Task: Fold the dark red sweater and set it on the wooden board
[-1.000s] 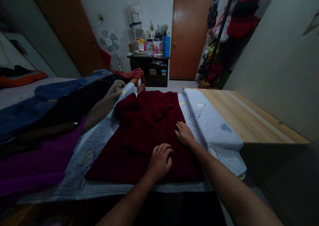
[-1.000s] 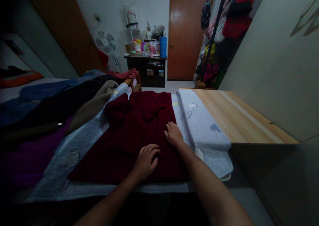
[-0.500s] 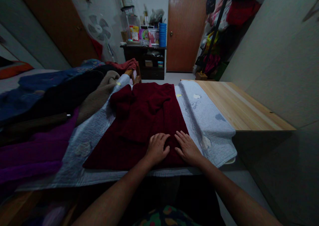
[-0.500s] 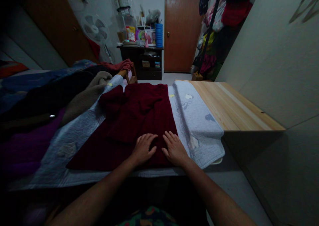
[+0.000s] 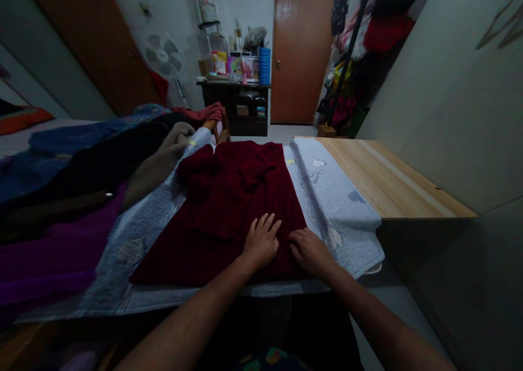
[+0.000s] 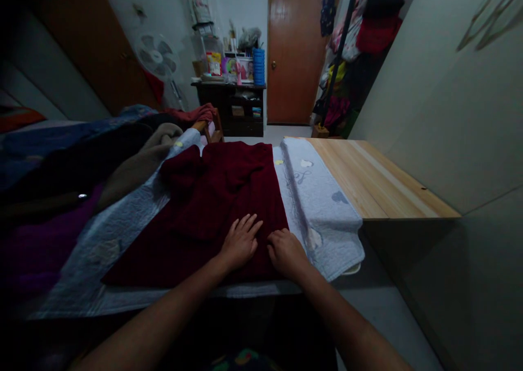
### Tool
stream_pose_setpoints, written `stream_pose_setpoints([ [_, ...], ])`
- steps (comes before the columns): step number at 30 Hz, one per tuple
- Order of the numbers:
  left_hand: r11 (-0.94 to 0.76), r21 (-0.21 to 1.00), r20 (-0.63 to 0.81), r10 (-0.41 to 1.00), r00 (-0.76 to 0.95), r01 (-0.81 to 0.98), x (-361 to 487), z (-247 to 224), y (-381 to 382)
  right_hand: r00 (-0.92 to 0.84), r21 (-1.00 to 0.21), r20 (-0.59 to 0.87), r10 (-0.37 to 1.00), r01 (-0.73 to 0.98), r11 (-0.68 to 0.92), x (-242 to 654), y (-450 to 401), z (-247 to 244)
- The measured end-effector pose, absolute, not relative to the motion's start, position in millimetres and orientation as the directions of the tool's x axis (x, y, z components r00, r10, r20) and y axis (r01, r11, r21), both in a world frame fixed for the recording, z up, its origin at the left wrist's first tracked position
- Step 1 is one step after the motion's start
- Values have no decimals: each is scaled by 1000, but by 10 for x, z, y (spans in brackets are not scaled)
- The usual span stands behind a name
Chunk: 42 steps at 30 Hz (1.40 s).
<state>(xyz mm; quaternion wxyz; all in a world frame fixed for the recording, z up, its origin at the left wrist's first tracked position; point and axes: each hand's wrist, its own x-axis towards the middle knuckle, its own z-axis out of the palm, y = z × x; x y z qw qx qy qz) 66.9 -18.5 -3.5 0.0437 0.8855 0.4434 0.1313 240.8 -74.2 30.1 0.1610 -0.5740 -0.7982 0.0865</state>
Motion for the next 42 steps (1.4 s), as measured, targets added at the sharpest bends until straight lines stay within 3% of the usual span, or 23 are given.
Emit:
stream_pose_setpoints([
  [5, -617, 238, 175, 787, 592, 750, 604, -1, -157, -139, -334, 345, 928, 906, 260, 2348, -126, 262],
  [10, -628, 331, 140, 771, 622, 704, 375, 176, -36, -199, -236, 274, 941, 934, 267, 2243, 38, -22],
  [15, -357, 154, 220, 921, 321, 921, -66, 330, 129, -197, -203, 266, 944, 945, 255, 2232, -15, -73],
  [18, -235, 85, 79, 970, 228, 968, -278, 338, 178, -192, -200, 274, 942, 947, 251, 2234, -3, -74],
  [22, -268, 72, -44, 961, 272, 961, -385, 328, 186, -189, -197, 269, 944, 949, 246, 2231, 13, -94],
  [26, -202, 147, -12, 979, 205, 968, -406, 463, 219, -190, -196, 267, 945, 949, 246, 2230, 4, -97],
  [30, -173, 321, 204, 973, 110, 931, -384, 737, 265, -189, -194, 268, 945, 950, 245, 2228, -1, -102],
  [35, -313, 580, 409, 910, 64, 752, -143, 993, 193, -182, -196, 273, 945, 951, 240, 2225, 1, -104],
  [42, -502, 671, 491, 852, 180, 546, 325, 970, -91, -178, -253, 281, 943, 934, 251, 2244, 8, -99],
])
